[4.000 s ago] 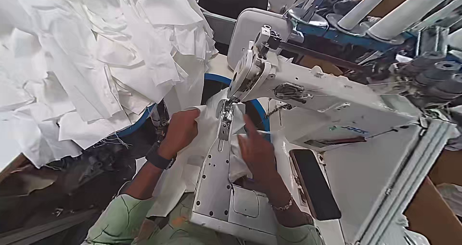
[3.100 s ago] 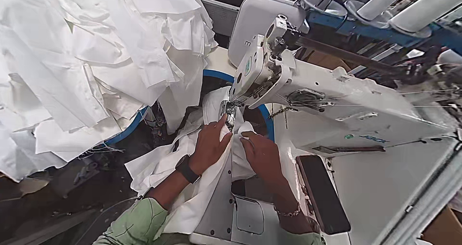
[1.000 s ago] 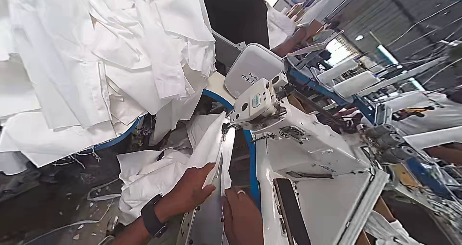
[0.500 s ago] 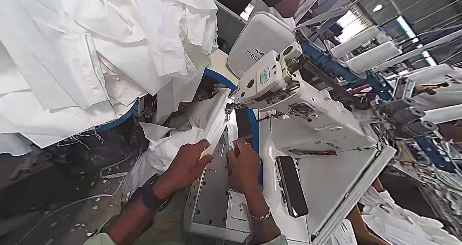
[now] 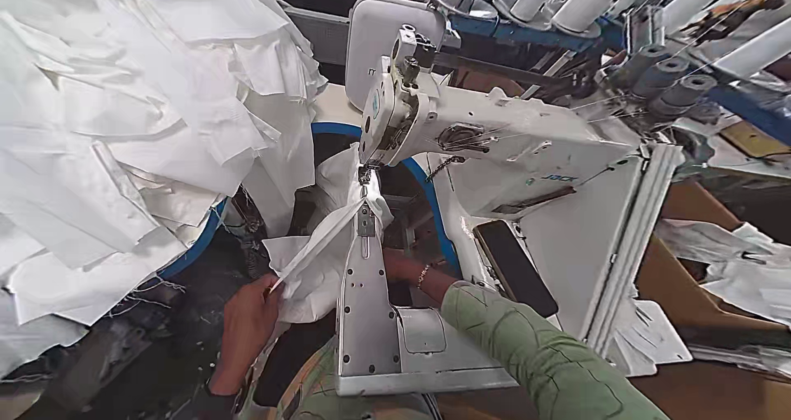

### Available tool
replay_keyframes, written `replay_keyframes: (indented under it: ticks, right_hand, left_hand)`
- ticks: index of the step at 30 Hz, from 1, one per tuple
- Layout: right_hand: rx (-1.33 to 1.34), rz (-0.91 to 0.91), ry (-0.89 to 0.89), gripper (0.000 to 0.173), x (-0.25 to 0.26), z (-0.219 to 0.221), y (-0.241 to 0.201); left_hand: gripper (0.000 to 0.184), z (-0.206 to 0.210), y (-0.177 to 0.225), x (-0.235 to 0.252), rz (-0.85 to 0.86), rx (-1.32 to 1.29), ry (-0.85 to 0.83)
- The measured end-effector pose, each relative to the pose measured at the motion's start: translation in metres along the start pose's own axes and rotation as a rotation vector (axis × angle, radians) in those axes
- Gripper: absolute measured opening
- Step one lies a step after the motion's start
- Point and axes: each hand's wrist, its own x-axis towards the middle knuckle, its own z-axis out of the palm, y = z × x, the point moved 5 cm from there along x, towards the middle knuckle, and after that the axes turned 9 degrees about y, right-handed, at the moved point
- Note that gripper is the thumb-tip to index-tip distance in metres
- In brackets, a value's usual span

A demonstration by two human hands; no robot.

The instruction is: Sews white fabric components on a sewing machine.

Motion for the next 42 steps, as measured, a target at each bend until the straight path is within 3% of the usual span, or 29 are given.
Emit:
replay_keyframes:
  ticks: [2,4,5,6,7,8,9,11,12,13,16,18,21,29,35,42]
  right_hand:
    - [0.322,-0.106,0.350,0.029,-0.017,-0.032,0.024]
    - [0.805,-0.121,0.751,0.014,-0.073,-0.046,0.047]
    - [1.007,-0.105,0.840,0.007,-0.107,-0.042,0.043]
    - [1.105,-0.096,0.873,0.010,-0.138,-0.030,0.028]
    - [1.060,-0.088,0.856,0.012,-0.166,-0.014,0.005]
    - [0.881,-0.100,0.814,0.008,-0.189,0.005,-0.020]
    - [0.652,-0.096,0.795,0.017,-0.203,0.017,-0.039]
    - [0.308,-0.004,0.726,0.036,-0.220,0.016,-0.049]
    - [0.203,0.036,0.733,0.037,-0.225,0.005,-0.049]
    - [0.078,0.019,0.784,0.031,-0.225,-0.008,-0.056]
    - [-0.156,-0.271,0.953,0.015,-0.198,-0.009,-0.104]
    - [-0.165,-0.314,0.959,0.015,-0.184,-0.016,-0.106]
    - [-0.199,-0.142,0.855,0.016,-0.184,-0.037,-0.101]
    - [-0.324,-0.014,0.871,0.012,-0.164,-0.042,-0.103]
    - [-0.367,0.021,0.875,0.010,-0.153,-0.053,-0.097]
    - [-0.321,0.045,0.949,0.014,-0.133,-0.067,-0.086]
  left_hand:
    - [0.020,-0.014,0.017,-0.004,0.098,-0.177,0.070]
    - [0.026,-0.003,0.041,-0.031,0.204,-0.504,-0.043]
    - [0.030,0.004,0.051,-0.041,0.254,-0.635,-0.116]
    - [0.033,0.011,0.059,-0.047,0.299,-0.695,-0.147]
    - [0.034,0.016,0.063,-0.049,0.345,-0.693,-0.136]
    - [0.034,0.020,0.065,-0.050,0.378,-0.661,-0.115]
    - [0.033,0.023,0.065,-0.051,0.404,-0.626,-0.094]
    - [0.031,0.025,0.064,-0.052,0.434,-0.588,-0.081]
    - [0.031,0.024,0.066,-0.051,0.451,-0.563,-0.067]
    - [0.031,0.024,0.068,-0.050,0.465,-0.544,-0.038]
    - [0.030,0.034,0.073,-0.049,0.447,-0.572,-0.013]
    - [0.029,0.039,0.076,-0.039,0.410,-0.608,0.050]
    - [0.028,0.051,0.081,-0.021,0.357,-0.669,0.176]
    - [0.026,0.063,0.093,0.016,0.289,-0.686,0.258]
    - [0.025,0.048,0.104,0.015,0.408,-0.534,0.220]
    - [0.026,0.060,0.113,0.050,0.458,-0.499,0.226]
